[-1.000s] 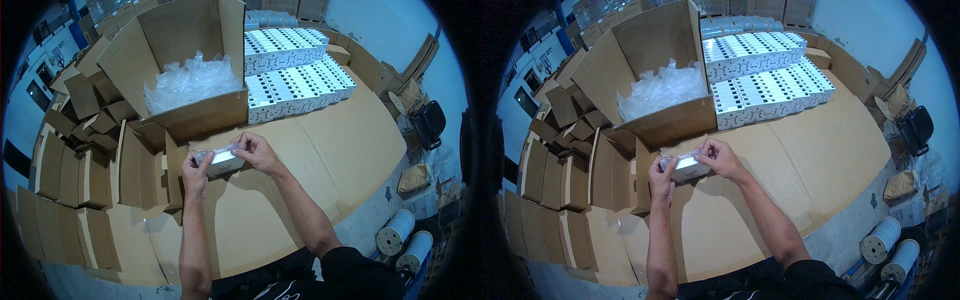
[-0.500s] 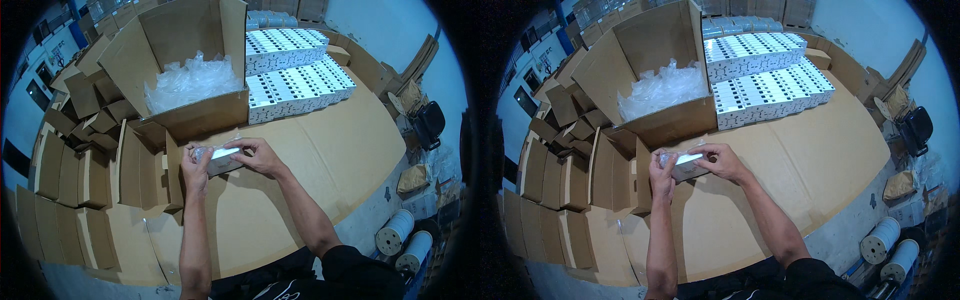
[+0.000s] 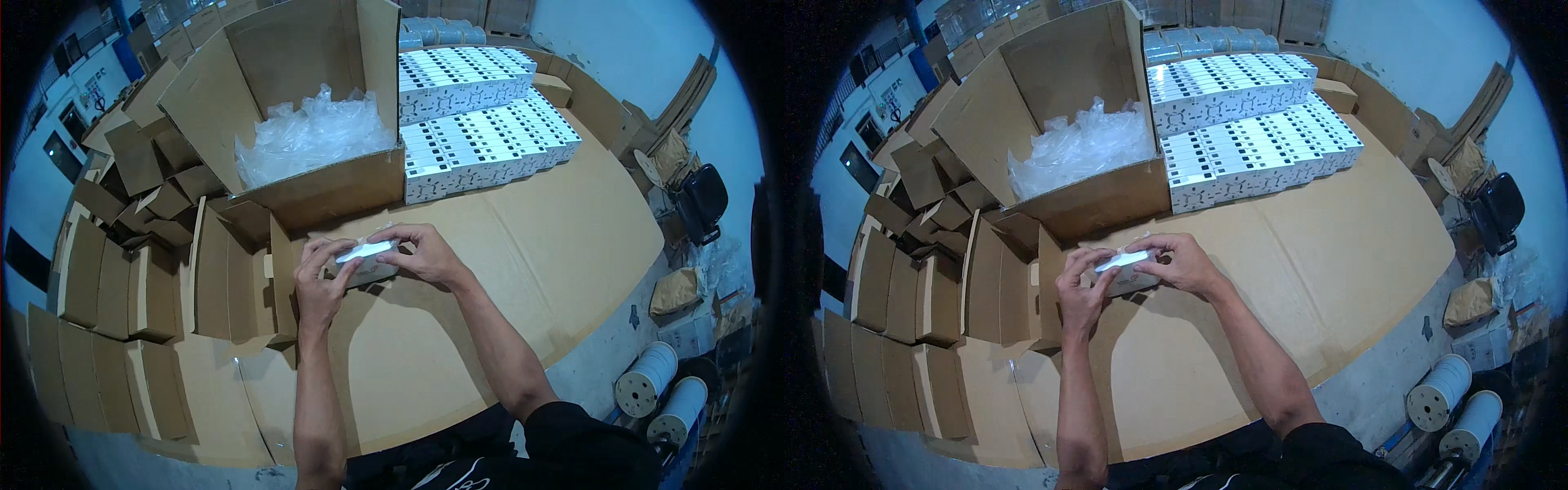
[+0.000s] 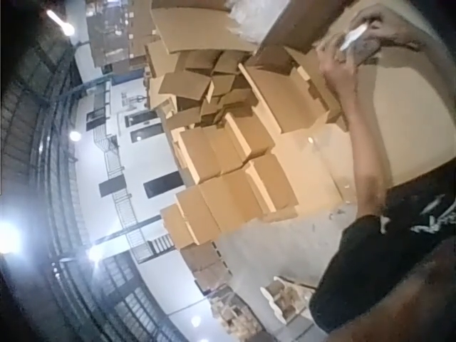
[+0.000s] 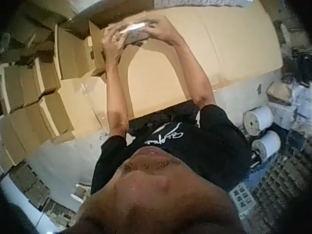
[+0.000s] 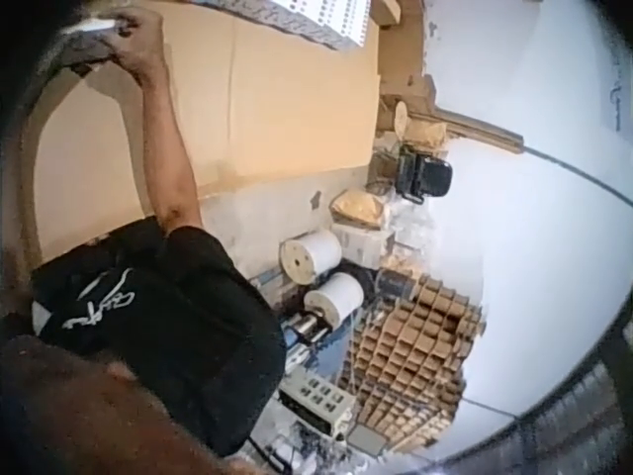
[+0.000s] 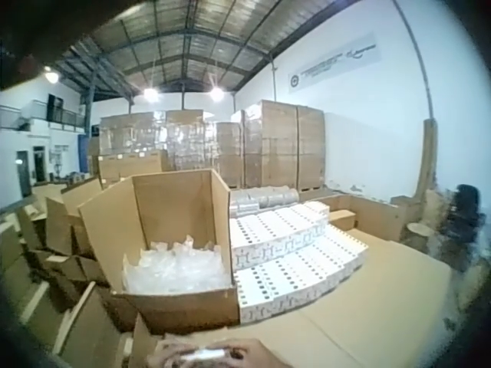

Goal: The person is packing small product boxes into larger cardboard shipping boxes.

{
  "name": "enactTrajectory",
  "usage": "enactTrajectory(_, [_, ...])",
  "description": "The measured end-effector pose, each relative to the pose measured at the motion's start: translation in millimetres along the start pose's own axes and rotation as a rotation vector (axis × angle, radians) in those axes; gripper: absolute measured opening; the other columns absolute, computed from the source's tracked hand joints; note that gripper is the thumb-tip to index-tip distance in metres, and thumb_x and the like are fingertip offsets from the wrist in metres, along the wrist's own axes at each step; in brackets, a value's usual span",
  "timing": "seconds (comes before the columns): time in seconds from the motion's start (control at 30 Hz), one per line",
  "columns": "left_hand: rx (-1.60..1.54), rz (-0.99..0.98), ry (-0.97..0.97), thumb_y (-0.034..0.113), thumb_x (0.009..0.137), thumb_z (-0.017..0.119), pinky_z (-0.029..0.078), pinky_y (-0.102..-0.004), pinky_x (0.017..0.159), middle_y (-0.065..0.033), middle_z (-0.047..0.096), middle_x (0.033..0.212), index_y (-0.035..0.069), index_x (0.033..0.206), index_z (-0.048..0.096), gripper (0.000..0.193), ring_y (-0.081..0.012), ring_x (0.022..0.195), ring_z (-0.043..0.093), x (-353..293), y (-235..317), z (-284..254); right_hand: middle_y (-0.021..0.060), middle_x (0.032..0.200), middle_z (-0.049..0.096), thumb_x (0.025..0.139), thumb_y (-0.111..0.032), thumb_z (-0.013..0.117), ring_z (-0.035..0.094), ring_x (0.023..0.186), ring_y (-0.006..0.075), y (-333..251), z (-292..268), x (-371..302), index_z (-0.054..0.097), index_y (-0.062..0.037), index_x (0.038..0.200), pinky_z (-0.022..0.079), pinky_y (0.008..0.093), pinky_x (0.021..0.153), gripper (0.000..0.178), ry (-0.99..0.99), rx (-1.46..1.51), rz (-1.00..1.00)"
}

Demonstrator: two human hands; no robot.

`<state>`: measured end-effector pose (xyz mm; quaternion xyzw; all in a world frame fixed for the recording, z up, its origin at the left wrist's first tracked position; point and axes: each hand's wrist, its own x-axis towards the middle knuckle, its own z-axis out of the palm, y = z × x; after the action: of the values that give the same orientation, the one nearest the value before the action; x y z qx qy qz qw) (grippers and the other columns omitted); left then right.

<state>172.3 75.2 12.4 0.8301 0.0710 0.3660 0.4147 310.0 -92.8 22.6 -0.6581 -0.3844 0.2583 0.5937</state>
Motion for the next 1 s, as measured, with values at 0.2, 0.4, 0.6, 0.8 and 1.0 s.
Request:
enactTrajectory(0.2, [-0.256,-0.309,-0.051,0.006,0.079,0.084,0.051,-0.0306,0.090,-0.0051,0.071,0.106,0.001,0.111,0.071,0.035,-0.0154,0.102,0.064,-4.4,-3.4,2.1,0.0064,0.103,0.073,0.083,-0.012,0.079,0.060,0.085,0.0129,-2.1,-3.8,0.4,0.074,-0.0047,0.114,0.050,0.0290,0.076,0.032,-0.006,-0.212,-0.051])
enactTrajectory(0.4, [-0.402,-0.388,-0.059,0.005,0.080,0.084,0.053,-0.0281,0.083,-0.0045,0.070,0.107,0.002,0.113,0.070,0.037,-0.0128,0.097,0.065,-6.3,-6.4,7.6,0.0139,0.103,0.070,0.083,-0.010,0.074,0.064,0.100,0.0341,-26.0,1.7,-4.6,0.071,-0.0042,0.111,0.052,0.0442,0.088,0.028,-0.002,-0.663,-0.355])
enactTrajectory(0.6, [-0.361,-0.413,-0.043,0.013,0.084,0.081,0.053,-0.0332,0.089,-0.0098,0.072,0.111,0.004,0.127,0.062,0.048,-0.0189,0.101,0.066,-23.8,-9.8,13.3,0.0162,0.105,0.069,0.087,-0.010,0.070,0.062,0.104,0.0373,-51.6,12.2,1.3,0.067,-0.0041,0.113,0.050,0.0473,0.091,0.028,-0.156,-0.897,-0.237])
enactTrajectory(0.8, [-0.122,-0.290,0.099,0.013,0.086,0.078,0.048,-0.0423,0.101,-0.0233,0.056,0.136,0.003,0.151,0.033,0.080,-0.0346,0.119,0.060,-69.3,8.5,8.6,0.0184,0.102,0.067,0.089,-0.011,0.068,0.062,0.100,0.0392,-69.7,1.8,25.8,0.066,-0.0039,0.115,0.049,0.0482,0.089,0.027,-0.165,-0.943,-0.300])
enactTrajectory(1.0, [0.188,-0.218,-0.117,0.011,0.083,0.076,0.040,-0.0463,0.111,-0.0209,0.056,0.135,0.000,0.140,0.046,0.065,-0.0392,0.129,0.050,-139.4,56.3,-33.0,0.0194,0.099,0.069,0.089,-0.005,0.068,0.066,0.091,0.0363,-93.9,34.5,61.9,0.063,-0.0026,0.117,0.051,0.0442,0.083,0.029,-0.008,-0.723,-0.510])
